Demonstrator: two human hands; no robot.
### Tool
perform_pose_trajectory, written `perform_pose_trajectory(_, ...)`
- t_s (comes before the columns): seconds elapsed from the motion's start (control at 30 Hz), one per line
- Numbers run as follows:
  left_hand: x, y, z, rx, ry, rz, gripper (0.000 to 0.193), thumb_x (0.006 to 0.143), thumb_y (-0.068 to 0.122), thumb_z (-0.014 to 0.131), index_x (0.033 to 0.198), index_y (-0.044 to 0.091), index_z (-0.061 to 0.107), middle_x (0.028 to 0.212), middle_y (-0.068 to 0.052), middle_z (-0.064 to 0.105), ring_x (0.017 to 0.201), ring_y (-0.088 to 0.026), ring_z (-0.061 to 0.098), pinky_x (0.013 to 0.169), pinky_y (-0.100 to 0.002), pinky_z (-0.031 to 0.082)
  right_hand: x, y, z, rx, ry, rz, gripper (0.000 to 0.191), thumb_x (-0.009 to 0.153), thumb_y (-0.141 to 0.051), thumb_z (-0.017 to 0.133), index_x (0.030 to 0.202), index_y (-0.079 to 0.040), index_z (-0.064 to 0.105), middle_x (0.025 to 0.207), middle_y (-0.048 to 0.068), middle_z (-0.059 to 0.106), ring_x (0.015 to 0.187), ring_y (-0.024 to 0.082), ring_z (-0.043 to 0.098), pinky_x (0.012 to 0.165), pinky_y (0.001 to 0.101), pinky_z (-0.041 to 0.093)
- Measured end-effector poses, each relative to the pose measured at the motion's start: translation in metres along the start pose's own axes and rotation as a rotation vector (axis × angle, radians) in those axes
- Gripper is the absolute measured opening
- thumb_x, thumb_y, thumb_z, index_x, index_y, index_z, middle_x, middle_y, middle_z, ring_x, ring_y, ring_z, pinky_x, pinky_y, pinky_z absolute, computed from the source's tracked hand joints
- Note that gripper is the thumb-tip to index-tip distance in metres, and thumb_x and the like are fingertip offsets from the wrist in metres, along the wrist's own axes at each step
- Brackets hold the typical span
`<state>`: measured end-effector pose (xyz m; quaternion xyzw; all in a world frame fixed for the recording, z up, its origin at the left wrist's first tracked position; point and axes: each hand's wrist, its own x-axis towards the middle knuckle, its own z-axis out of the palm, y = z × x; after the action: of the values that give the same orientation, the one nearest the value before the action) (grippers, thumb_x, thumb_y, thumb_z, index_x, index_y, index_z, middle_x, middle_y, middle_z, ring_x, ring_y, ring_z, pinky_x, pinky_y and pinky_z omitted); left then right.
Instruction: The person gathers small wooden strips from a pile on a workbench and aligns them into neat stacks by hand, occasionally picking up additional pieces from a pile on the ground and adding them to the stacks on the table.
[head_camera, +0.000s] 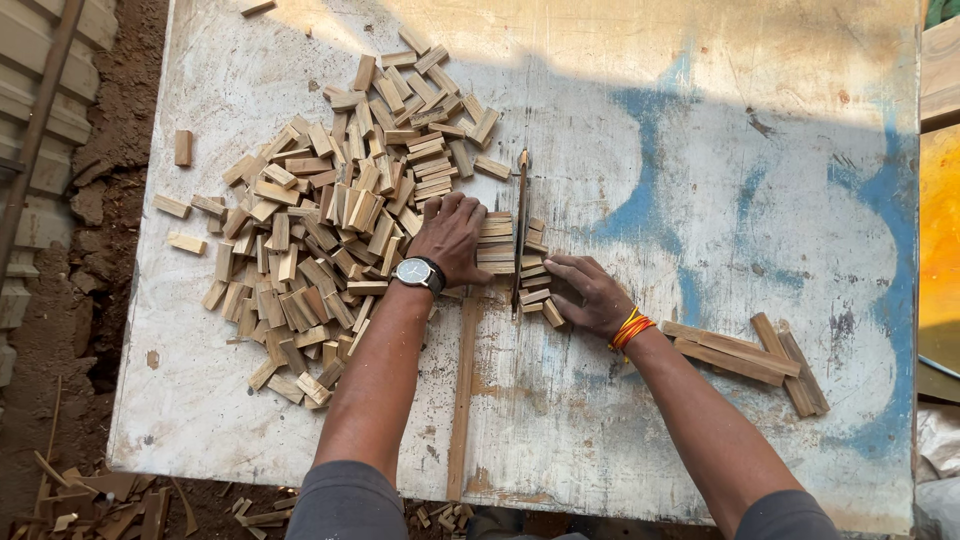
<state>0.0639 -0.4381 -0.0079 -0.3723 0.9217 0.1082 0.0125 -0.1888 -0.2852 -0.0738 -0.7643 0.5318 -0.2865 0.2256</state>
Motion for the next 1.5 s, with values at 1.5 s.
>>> perform_pose_trajectory(1.5,-0.462,0.313,-0.026,0.042,0.659,-0.951,0.104,0.060,0.076,0.079,0.131,0.006,0.051,0.126,-0.016,0.056,0.123,-0.033,0.048,0.104,-0.054,0.040,-0.243,-0.226,0.023,0.463,-0.688,-0.147,0.039,0.089,-0.021,0.070,0.126,-0.010,0.070,0.128,0.011,0.069,0.111,0.027,0.068,0.094,0.0367,0.055)
